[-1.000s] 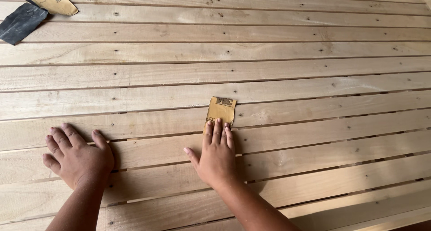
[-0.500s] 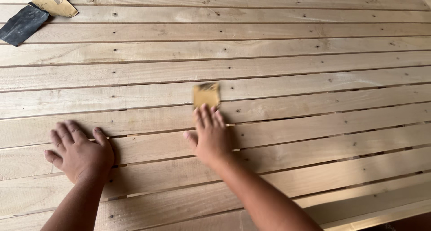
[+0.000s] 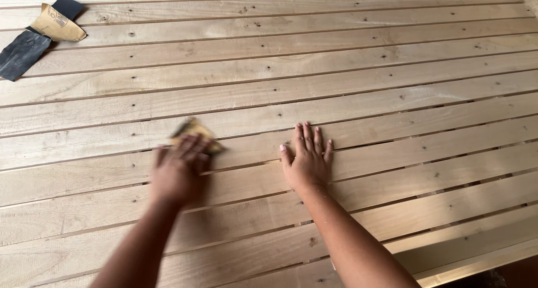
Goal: The person sands the slatted wooden surface of a large furniture frame by hand, rubbing a piece of sandpaper back and forth across the wood slats. They work over different areas of the panel, occasionally setting down and picking up the sandpaper and a darker abrasive sheet while continuing to sand.
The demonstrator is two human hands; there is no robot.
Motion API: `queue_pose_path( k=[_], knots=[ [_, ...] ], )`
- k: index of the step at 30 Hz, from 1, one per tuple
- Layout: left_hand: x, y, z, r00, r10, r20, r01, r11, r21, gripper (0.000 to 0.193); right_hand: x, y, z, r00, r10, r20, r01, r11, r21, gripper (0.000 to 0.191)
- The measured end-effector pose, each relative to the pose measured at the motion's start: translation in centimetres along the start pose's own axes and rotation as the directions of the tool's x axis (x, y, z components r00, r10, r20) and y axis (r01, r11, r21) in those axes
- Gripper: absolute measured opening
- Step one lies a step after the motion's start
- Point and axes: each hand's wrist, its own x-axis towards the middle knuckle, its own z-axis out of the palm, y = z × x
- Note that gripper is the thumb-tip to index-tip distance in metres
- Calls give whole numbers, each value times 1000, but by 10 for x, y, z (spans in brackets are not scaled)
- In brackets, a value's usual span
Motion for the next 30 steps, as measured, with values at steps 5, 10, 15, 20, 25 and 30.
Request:
queue_pose_path(
  k=[5, 10, 15, 20, 25, 30],
  knots=[
    [-8, -107, -10, 970, -226, -92, 223, 974, -42, 47, -2, -6, -2, 999, 18, 27, -18, 1000, -14, 75],
    [32, -28, 15, 998, 61, -12, -61, 996, 59, 55, -2, -7, -4, 1000, -11, -5, 11, 999, -35, 74],
    [101, 147, 17, 956, 294, -1, -286, 928, -238, 54, -3, -4, -2, 1000, -24, 13, 25, 994, -106, 75],
    [110, 141, 24, 968, 205, 142, -188, 974, -129, 53, -2, -3, -3, 1000, 2, 31, 0, 999, -47, 78],
    [55, -32, -10, 981, -17, -192, 21, 1000, 19, 44, -1, -7, -1, 1000, 0, -12, -1, 1000, -23, 76],
    [33, -108, -22, 918, -394, -34, 395, 919, 10, 43, -1, -9, 0, 1000, -5, -13, 4, 999, -36, 76]
  ],
)
